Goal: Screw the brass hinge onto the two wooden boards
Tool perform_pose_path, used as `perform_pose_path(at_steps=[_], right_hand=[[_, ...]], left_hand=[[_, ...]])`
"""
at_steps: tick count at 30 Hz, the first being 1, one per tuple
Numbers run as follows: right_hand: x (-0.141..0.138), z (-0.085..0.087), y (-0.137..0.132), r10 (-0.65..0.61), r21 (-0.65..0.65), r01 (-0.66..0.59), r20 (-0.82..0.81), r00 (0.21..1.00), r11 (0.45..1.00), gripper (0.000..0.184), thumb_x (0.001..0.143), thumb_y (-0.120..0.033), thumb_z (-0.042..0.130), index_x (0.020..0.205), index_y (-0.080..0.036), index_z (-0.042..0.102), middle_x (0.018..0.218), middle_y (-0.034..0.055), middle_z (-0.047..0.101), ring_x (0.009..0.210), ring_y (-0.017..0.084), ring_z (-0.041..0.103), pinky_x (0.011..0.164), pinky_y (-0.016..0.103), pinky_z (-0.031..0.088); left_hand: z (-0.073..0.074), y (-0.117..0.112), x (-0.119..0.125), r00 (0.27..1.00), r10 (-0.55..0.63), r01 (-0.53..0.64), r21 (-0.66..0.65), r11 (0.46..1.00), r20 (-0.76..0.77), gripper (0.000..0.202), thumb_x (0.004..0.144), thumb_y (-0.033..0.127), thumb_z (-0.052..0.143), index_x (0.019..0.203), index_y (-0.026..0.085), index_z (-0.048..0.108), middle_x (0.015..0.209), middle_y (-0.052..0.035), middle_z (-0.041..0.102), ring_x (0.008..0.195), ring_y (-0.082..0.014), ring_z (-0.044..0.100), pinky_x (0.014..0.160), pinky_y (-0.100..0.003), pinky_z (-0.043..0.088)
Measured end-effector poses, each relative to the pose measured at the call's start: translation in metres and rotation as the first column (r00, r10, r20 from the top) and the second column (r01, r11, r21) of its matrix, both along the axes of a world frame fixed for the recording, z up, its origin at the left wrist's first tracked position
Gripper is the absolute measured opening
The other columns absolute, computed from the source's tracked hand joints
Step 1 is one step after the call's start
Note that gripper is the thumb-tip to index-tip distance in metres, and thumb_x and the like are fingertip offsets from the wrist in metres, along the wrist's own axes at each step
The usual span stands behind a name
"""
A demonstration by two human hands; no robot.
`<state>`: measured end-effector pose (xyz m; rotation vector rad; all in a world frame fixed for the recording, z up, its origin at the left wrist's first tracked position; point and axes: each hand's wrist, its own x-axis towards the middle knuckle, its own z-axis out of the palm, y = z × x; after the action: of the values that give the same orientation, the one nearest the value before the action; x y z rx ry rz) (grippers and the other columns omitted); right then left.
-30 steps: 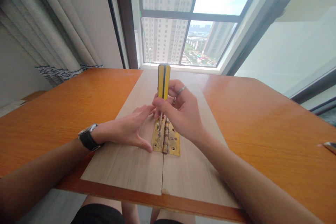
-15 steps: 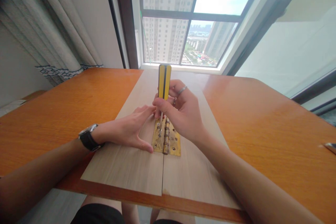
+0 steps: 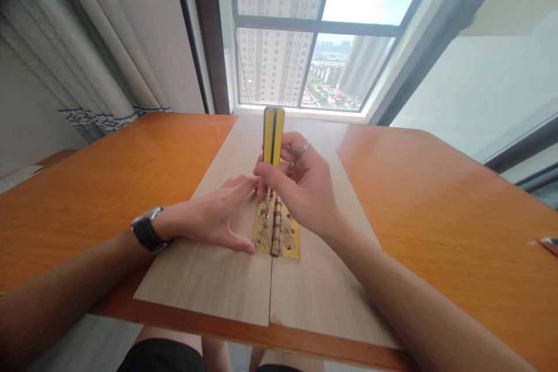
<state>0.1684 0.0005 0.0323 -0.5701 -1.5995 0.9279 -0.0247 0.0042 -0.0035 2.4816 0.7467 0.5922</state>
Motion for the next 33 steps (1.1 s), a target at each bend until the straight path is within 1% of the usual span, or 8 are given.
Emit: perform_pose_path(at_steps=[7,15,19,22,24,26,30,33], right_hand=[[0.0014,-0.0018,0.0012,0.02,0.027,-0.02,-0.001,1.0,0.999,0.023,0.087,-0.038,0.076,0.096,-0.025,0.058,0.074,-0.0041,0.066,0.05,0.013,0.065,0.047,0.031,0.055],[-0.0008,0.0016,-0.0007,-0.006,0.021,0.006,0.012,1.0,1.0,0.032,0.082,-0.044,0.081,0.088,-0.026,0.055,0.071,-0.0047,0.066,0.049,0.013,0.064,0.048,0.031,0.056],[-0.0015,0.0007,-0.0005,0.004,-0.001,-0.004,0.024,1.0,1.0,0.035,0.082,-0.046,0.08,0.088,-0.027,0.051,0.067,-0.0057,0.065,0.049,0.014,0.065,0.047,0.03,0.057],[-0.0015,0.0,-0.0018,0.008,-0.006,-0.008,0.024,1.0,1.0,0.033,0.086,-0.043,0.077,0.104,-0.03,0.052,0.069,-0.0059,0.067,0.049,0.014,0.065,0.047,0.032,0.057],[-0.0013,0.0002,-0.0036,-0.01,-0.008,0.01,0.038,0.999,1.0,0.046,0.088,-0.038,0.076,0.124,-0.036,0.049,0.075,-0.0051,0.069,0.049,0.015,0.064,0.049,0.034,0.058],[-0.001,0.0009,-0.0053,-0.025,-0.006,0.025,0.052,0.998,1.0,0.063,0.089,-0.036,0.076,0.14,-0.042,0.04,0.082,-0.0043,0.07,0.05,0.015,0.064,0.052,0.035,0.06],[0.0012,0.0025,-0.0055,-0.02,0.003,0.02,0.071,0.997,1.0,0.075,0.087,-0.036,0.077,0.148,-0.046,0.033,0.091,-0.0035,0.071,0.052,0.014,0.064,0.055,0.035,0.061],[0.0047,0.0032,-0.0022,-0.009,0.022,0.008,0.055,0.998,1.0,0.068,0.087,-0.037,0.076,0.143,-0.045,0.038,0.093,-0.0032,0.072,0.055,0.015,0.066,0.059,0.035,0.061]], left_hand=[[0.0002,-0.0003,0.0,1.0,-0.011,0.011,0.006,1.0,0.005,0.094,0.07,0.057,0.085,0.142,0.019,0.04,0.134,-0.0162,0.055,0.126,-0.0362,0.049,0.111,-0.054,0.038],[0.0006,-0.0004,0.0006,1.0,-0.018,0.018,0.019,1.0,0.005,0.095,0.072,0.055,0.084,0.146,0.019,0.036,0.135,-0.0162,0.055,0.127,-0.0365,0.049,0.111,-0.053,0.037],[0.0005,-0.0004,0.0006,1.0,-0.006,0.006,0.019,1.0,-0.013,0.092,0.071,0.059,0.084,0.142,0.019,0.04,0.135,-0.0159,0.055,0.127,-0.0371,0.049,0.111,-0.053,0.038],[-0.0001,0.0002,0.0003,1.0,-0.005,0.006,0.027,1.0,-0.019,0.089,0.071,0.059,0.083,0.139,0.018,0.043,0.136,-0.0161,0.055,0.127,-0.0376,0.049,0.111,-0.054,0.038],[0.0,0.0006,0.0002,1.0,-0.006,0.007,0.027,1.0,-0.022,0.088,0.072,0.058,0.083,0.139,0.017,0.043,0.138,-0.0166,0.054,0.129,-0.0379,0.048,0.112,-0.054,0.038],[0.0006,0.0008,0.0003,1.0,-0.01,0.011,0.023,1.0,-0.019,0.09,0.073,0.057,0.082,0.142,0.017,0.04,0.141,-0.0171,0.052,0.13,-0.0379,0.047,0.112,-0.054,0.037],[0.0015,0.0006,0.0008,1.0,-0.023,0.023,0.014,1.0,-0.006,0.098,0.074,0.055,0.081,0.151,0.018,0.033,0.141,-0.0178,0.052,0.13,-0.0376,0.047,0.113,-0.054,0.036],[0.0008,0.0006,0.0007,1.0,-0.02,0.02,-0.003,1.0,-0.004,0.104,0.074,0.055,0.082,0.155,0.019,0.028,0.14,-0.0175,0.053,0.129,-0.0375,0.047,0.113,-0.055,0.035]])
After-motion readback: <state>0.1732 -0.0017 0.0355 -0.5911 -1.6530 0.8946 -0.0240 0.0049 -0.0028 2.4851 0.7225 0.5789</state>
